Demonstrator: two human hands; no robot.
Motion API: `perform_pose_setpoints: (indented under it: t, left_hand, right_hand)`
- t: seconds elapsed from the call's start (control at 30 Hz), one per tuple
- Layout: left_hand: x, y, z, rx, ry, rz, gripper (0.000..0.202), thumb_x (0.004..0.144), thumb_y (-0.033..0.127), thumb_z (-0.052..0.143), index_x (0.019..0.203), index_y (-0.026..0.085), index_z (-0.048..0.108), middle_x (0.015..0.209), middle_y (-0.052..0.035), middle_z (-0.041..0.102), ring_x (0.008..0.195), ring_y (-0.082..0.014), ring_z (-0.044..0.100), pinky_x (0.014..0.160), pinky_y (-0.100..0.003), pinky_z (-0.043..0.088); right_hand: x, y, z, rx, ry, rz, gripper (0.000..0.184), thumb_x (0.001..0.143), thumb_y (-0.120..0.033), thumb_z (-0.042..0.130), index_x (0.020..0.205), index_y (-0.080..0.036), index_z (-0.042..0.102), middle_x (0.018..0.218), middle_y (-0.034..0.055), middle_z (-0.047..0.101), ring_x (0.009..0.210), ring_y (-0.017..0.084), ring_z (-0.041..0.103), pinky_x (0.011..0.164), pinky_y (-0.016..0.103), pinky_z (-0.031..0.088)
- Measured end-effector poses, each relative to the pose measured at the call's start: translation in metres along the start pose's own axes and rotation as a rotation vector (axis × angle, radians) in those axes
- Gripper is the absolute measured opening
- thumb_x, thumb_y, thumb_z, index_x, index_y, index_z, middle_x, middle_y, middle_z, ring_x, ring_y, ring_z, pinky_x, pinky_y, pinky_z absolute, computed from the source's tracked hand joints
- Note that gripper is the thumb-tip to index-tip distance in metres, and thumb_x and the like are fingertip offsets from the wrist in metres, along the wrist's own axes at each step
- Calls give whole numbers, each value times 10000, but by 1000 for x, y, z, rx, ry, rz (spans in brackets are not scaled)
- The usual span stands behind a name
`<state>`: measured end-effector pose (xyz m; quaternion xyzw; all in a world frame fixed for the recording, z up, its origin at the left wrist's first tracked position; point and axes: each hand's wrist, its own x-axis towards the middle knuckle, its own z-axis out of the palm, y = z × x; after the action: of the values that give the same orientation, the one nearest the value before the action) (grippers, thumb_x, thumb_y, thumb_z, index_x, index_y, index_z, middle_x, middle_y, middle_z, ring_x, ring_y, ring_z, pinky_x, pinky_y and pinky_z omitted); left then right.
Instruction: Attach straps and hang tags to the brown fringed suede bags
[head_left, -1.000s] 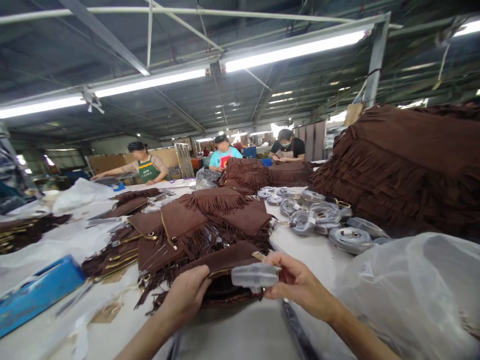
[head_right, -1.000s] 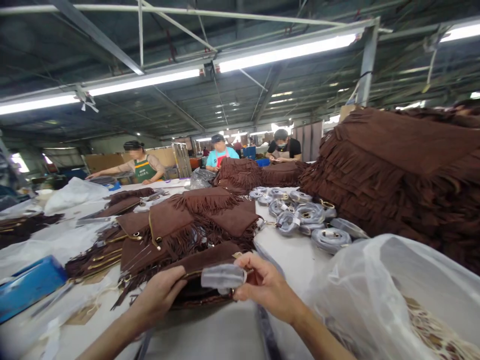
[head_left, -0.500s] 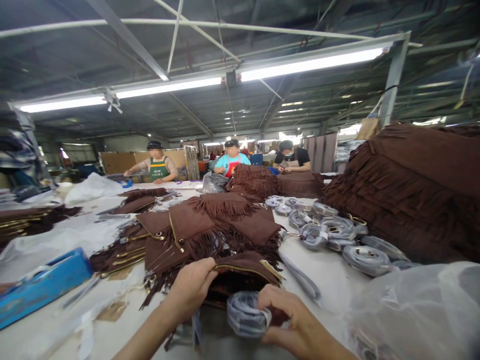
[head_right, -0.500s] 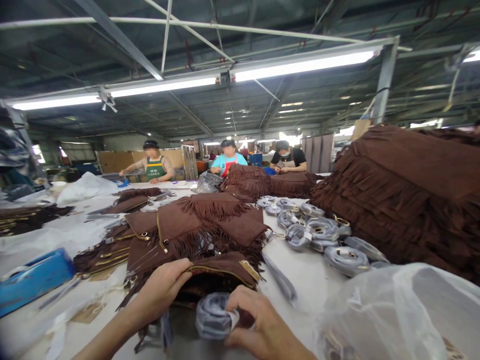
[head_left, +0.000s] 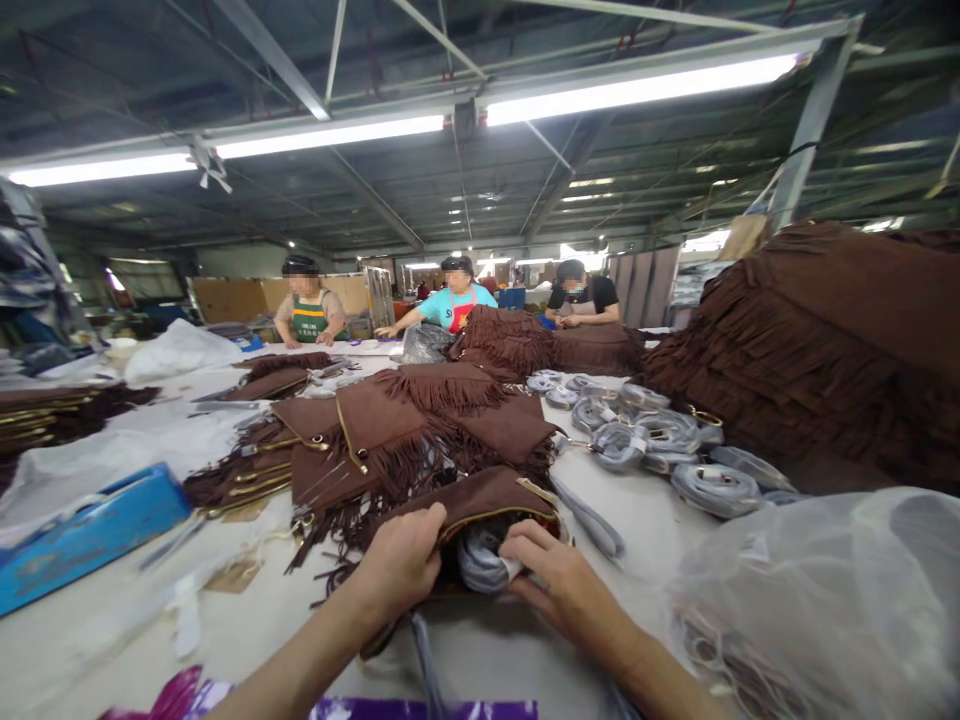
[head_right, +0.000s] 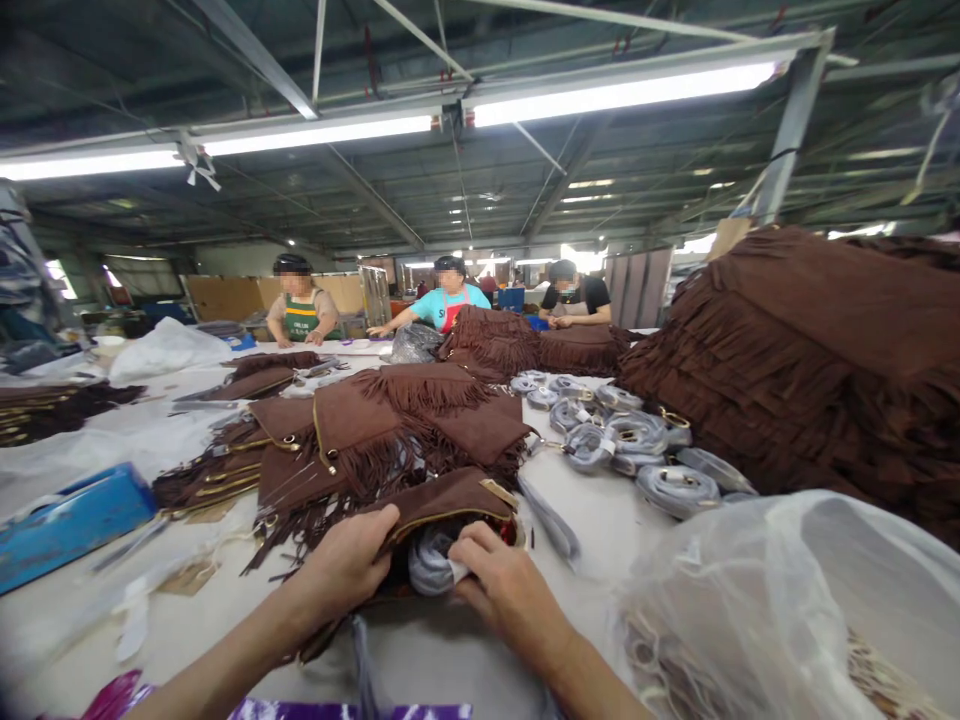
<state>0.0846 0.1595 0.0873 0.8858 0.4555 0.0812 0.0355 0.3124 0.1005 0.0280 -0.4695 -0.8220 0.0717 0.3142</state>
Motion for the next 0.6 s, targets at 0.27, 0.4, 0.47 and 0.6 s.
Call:
perform_pose_setpoints:
  t: [0.27, 0.4, 0.47, 0.6]
  left_hand:
    - [4, 20, -6, -289, 139, 94, 93, 775, 120, 479, 757, 211, 484, 713, 23, 593, 683, -149, 564, 619, -240, 372]
    - [0, 26, -5, -507, 105, 90, 43, 751, 164, 534, 784, 189, 546, 745, 9, 628, 722, -160, 582, 660, -249, 413]
    - [-10, 19, -10, -666, 27, 57, 182, 795, 249, 541, 964, 185, 563, 876, -21, 684, 814, -183, 626, 731, -267, 465]
    - [-56, -3, -9, -590, 26, 19, 391, 852, 384, 526, 1211, 240, 476, 1193, -81, 649, 1064, -246, 616, 900, -351, 498]
  right_hand:
    - [25, -15, 32, -331, -81, 203, 249, 868, -89, 477, 1031, -177, 643, 1143, 143, 641, 833, 229, 686, 723, 295, 527]
    - [21, -18, 35, -44, -25, 28, 455, 782, -58, 508, 1220, -175, 534, 1291, 132, 567, 1135, 242, 587, 953, 328, 475]
    - [13, -21, 27, 38, 36, -47, 356, 831, -89, 467, 1164, -182, 553, 1228, 112, 590, 1129, 222, 571, 954, 318, 461]
    - [-3, -36, 14, 14, 76, 10, 253, 969, -205, 352, 869, -204, 584, 841, 43, 644, 788, 164, 632, 705, 242, 455]
